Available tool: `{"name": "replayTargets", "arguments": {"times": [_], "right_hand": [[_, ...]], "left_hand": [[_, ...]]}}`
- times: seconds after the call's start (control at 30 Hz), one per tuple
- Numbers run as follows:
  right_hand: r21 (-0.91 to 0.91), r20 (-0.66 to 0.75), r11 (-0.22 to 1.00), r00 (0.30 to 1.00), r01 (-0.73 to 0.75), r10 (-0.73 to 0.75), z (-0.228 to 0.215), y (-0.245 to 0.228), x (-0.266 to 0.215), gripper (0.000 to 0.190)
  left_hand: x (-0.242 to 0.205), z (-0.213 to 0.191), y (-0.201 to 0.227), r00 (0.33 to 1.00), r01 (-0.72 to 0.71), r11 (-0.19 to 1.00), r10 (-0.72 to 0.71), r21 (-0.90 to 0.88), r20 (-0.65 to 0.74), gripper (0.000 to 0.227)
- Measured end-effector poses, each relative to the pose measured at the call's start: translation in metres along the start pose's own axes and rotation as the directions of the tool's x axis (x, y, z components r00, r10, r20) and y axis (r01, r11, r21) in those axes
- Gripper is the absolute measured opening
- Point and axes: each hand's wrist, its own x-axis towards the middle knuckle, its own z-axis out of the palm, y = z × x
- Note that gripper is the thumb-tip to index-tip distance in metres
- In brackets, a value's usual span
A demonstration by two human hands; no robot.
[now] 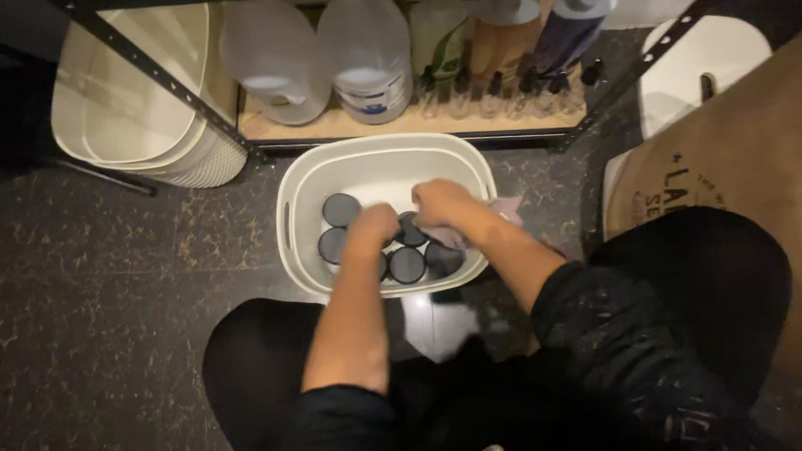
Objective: The person takes black lids or stones out of a bucket, wipes them clean with a cloth, and places them neatly onto a shelf next to several glass jars.
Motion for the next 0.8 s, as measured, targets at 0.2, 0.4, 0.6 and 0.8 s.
{"name": "replayTargets", "arguments": {"times": [0.2,0.4,0.6,0.8], "right_hand": [[-0.192,-0.024,0.978,0.997,-0.077,0.074,0.093,0.038,0.065,0.025],[-0.1,-0.074,0.974,0.978,-0.201,0.194,0.142,0.071,0.071,0.031],[0.129,-0.222,0.955,0.931,-0.267,0.29,0.192,0.094,0.123,0.035],[-0.394,-0.277,0.902,0.959,-0.175,0.065,0.245,0.128,0.151,0.041]], "left_hand": [[-0.033,0.056,0.025,0.995,0.098,0.995,-0.099,-0.02,-0.02,0.021],[-0.069,0.046,0.062,0.991,0.09,0.996,-0.089,-0.013,0.095,0.021],[-0.058,0.044,0.055,0.991,0.076,0.997,-0.075,-0.01,0.108,0.027],[-0.037,0.058,0.05,0.987,0.077,0.996,-0.083,0.051,0.134,0.026]]}}
